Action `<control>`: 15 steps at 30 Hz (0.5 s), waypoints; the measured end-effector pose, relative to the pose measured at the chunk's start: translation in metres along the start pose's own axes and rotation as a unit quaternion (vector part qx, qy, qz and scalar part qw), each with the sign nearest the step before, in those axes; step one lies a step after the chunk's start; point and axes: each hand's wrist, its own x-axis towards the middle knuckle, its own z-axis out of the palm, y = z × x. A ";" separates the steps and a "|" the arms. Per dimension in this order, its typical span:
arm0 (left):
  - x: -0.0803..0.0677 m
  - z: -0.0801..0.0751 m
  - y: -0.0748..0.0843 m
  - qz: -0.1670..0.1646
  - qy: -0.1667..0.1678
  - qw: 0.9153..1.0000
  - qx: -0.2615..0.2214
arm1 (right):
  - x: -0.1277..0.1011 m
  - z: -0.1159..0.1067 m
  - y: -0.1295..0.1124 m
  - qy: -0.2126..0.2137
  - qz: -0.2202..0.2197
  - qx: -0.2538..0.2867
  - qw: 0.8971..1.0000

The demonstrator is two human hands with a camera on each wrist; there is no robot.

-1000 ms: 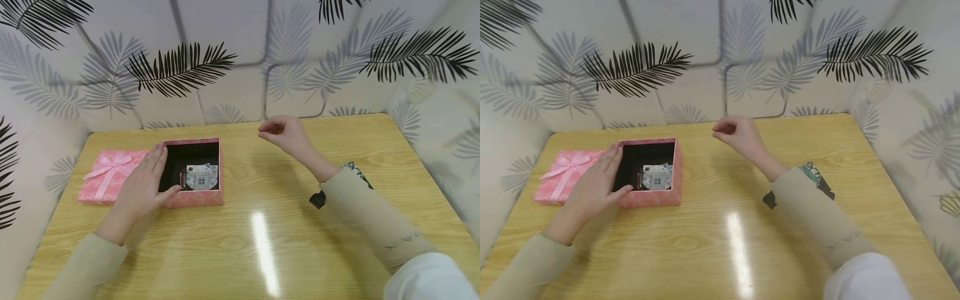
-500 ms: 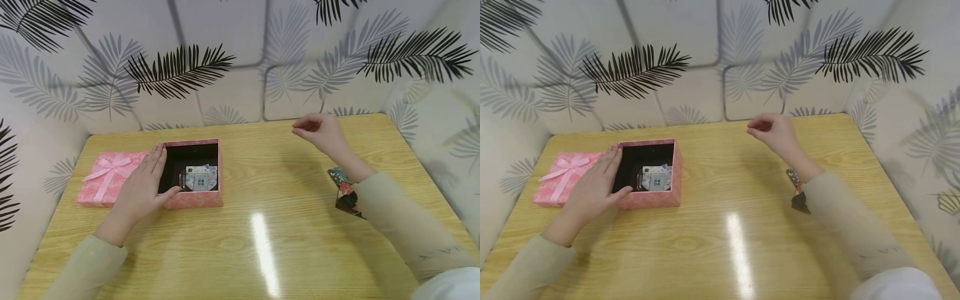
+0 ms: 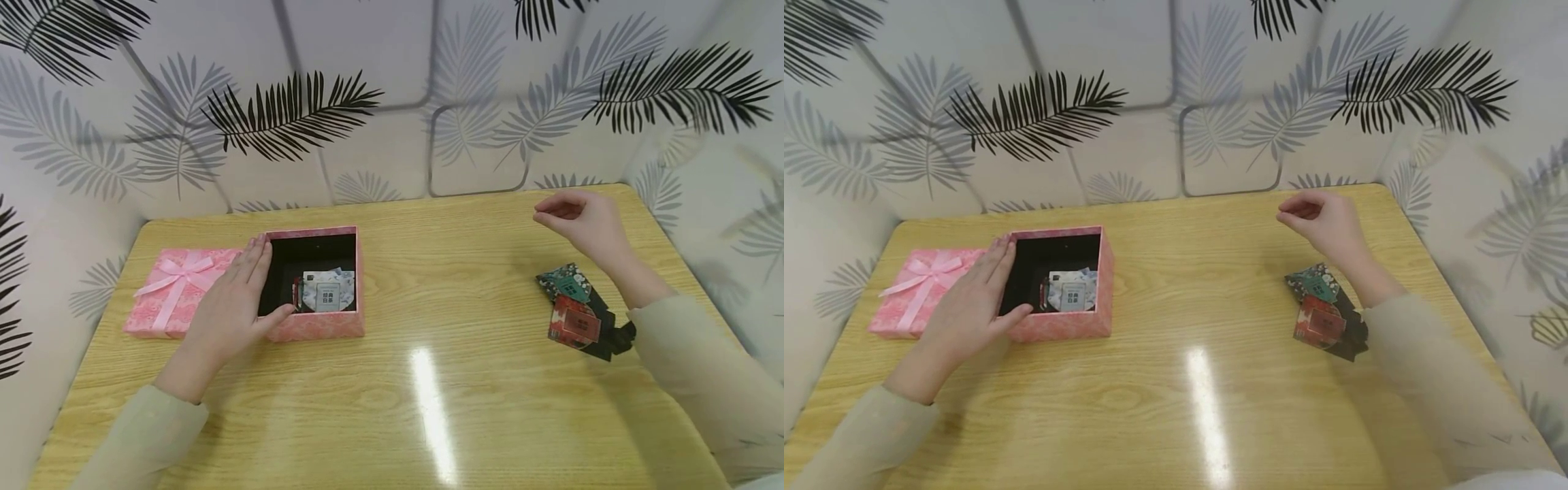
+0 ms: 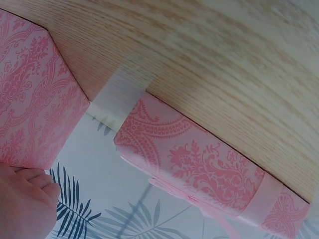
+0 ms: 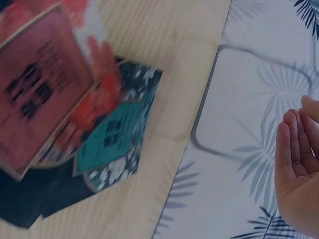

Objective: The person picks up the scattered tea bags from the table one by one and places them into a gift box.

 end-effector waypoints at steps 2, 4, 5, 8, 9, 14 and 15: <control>0.000 0.000 0.000 0.000 -0.001 1.000 0.000 | -0.003 -0.005 0.008 0.002 0.009 -0.009 1.000; 0.000 0.000 0.000 0.000 -0.001 1.000 0.000 | -0.006 -0.010 0.016 0.004 0.014 -0.016 1.000; 0.000 -0.001 0.000 0.000 -0.002 1.000 0.000 | -0.007 -0.012 0.020 0.005 0.015 -0.020 1.000; 0.000 -0.002 0.001 -0.002 -0.004 1.000 -0.001 | -0.011 -0.018 0.033 0.001 0.025 -0.030 0.999; 0.000 -0.002 0.001 -0.003 -0.005 1.000 -0.002 | -0.013 -0.020 0.037 0.001 0.028 -0.033 0.999; 0.001 -0.003 0.001 -0.006 -0.011 1.000 0.000 | -0.018 -0.026 0.057 -0.014 0.041 -0.046 0.998; 0.001 -0.003 0.001 -0.005 -0.011 1.000 0.001 | -0.019 -0.027 0.061 -0.017 0.042 -0.046 0.998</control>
